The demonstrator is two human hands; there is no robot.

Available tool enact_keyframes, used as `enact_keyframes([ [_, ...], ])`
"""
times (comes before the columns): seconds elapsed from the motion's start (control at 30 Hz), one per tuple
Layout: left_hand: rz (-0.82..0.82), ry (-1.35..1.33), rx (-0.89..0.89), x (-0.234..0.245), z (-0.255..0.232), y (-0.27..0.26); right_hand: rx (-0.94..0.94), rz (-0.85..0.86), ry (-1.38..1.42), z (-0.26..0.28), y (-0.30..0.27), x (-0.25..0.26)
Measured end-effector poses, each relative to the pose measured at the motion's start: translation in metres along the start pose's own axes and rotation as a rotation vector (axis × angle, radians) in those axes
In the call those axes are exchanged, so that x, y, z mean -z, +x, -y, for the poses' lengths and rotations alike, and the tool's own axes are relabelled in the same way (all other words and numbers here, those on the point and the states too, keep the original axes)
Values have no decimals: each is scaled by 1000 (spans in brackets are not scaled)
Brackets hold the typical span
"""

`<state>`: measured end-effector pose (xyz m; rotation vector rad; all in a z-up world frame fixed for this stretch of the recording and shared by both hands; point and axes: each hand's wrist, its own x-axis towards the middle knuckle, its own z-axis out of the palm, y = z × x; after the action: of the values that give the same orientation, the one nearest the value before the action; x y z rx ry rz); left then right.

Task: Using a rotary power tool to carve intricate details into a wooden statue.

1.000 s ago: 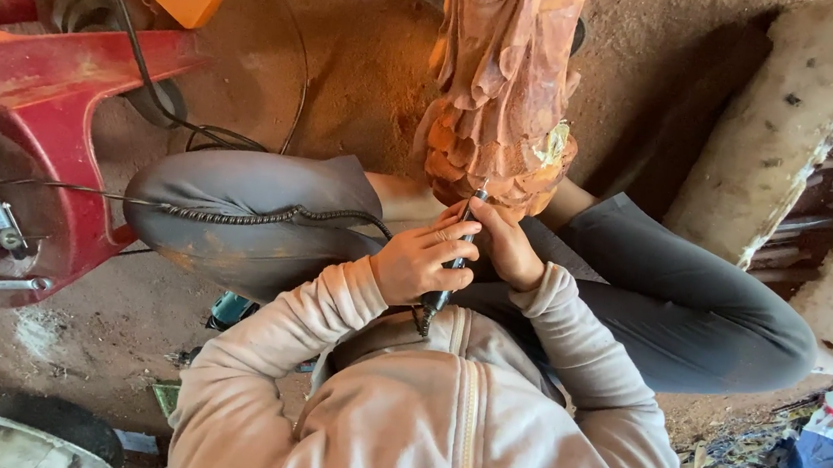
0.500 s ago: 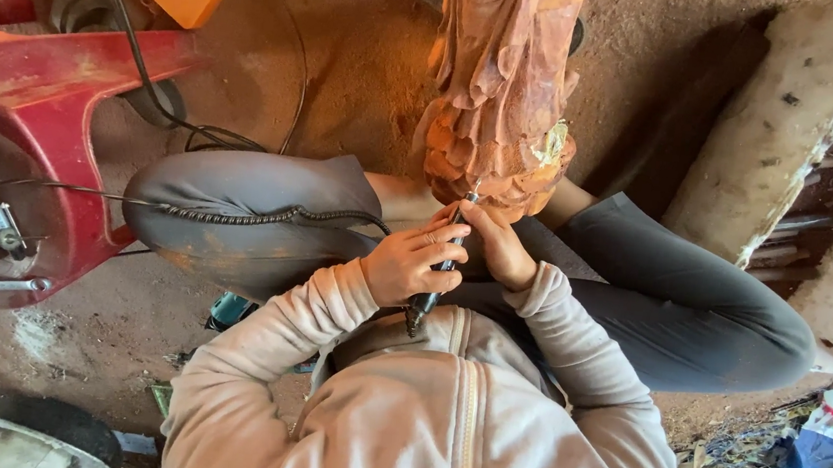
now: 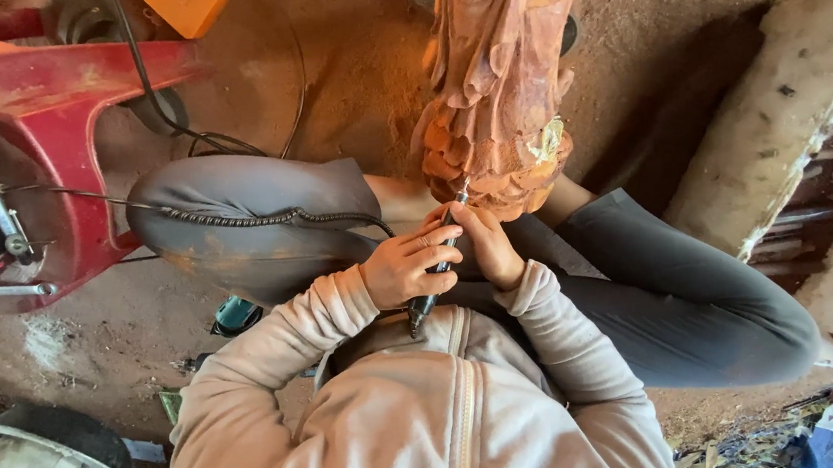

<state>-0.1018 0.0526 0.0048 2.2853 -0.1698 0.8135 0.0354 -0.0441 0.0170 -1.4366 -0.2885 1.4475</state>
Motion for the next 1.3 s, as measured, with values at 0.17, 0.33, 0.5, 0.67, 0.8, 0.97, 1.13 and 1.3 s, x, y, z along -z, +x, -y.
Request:
enact_keyframes([
  [0.17, -62, -91, -17, 1, 2, 13, 43, -14, -43, -5, -3, 3],
  [0.33, -9, -36, -71, -14, 8, 0, 94, -52, -39, -39, -1, 19],
  [0.5, 18, -20, -28, 2, -8, 23, 123, -38, -18, -36, -3, 15],
  [0.67, 3, 18, 17, 8, -12, 30, 111, -46, -20, -25, -2, 6],
  [0.8, -26, 1, -53, -11, -5, 20, 103, -108, 17, -25, -7, 11],
  [0.97, 5, -58, -76, -37, 3, 1, 73, -207, 72, -57, -17, 34],
  [1.13, -49, 119, -119, -25, -13, 30, 52, -255, 17, -58, -17, 40],
  [1.3, -25, 239, -40, -60, -25, 14, -14, -286, 13, -23, -21, 36],
])
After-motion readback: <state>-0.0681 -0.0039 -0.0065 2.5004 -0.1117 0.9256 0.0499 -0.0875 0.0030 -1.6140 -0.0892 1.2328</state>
